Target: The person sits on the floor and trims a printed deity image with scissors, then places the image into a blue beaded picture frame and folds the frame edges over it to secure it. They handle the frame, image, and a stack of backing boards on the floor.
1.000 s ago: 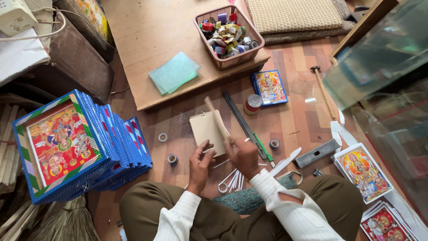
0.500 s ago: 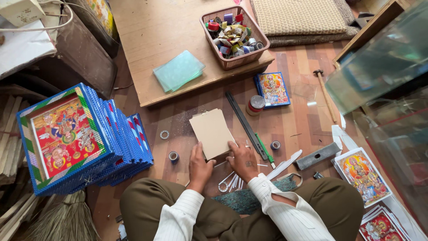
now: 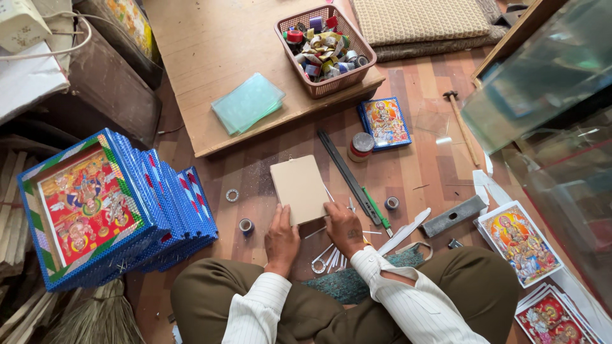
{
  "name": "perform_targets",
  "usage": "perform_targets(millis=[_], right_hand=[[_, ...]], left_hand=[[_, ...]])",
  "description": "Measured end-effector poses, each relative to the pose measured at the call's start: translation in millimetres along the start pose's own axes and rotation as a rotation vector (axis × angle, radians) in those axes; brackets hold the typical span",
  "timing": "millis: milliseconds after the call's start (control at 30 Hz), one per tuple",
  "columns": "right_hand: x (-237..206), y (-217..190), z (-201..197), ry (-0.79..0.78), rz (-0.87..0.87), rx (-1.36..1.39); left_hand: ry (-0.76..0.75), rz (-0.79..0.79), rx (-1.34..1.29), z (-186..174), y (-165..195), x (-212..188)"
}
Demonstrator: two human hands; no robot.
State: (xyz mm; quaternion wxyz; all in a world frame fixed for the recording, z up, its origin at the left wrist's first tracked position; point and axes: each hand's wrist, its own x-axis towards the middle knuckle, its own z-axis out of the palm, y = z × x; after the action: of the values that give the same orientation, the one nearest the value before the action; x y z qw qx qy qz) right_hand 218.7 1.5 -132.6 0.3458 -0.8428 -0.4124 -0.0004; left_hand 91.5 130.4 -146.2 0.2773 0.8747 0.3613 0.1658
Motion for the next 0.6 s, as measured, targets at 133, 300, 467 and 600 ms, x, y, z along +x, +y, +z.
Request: perform_targets(millis=[133,300,467,600], right_hand=[[-1,-3,-1,-0.003,0.012,-0.018],[3,-2,-1,0.009,0.088,0.107],[4,4,-5,-0.055,-0.056,0.003],[5,6,-6,-0.054,-0.088,-0.035]], left_hand=[[0.075,0.058,-0.023,0,-2,2],[0.062,0.014,-0.023,4,1,-1],[0.094,0.088,0.096,8,2,-4],[0.163,0.114,0.075,10,3,-8]])
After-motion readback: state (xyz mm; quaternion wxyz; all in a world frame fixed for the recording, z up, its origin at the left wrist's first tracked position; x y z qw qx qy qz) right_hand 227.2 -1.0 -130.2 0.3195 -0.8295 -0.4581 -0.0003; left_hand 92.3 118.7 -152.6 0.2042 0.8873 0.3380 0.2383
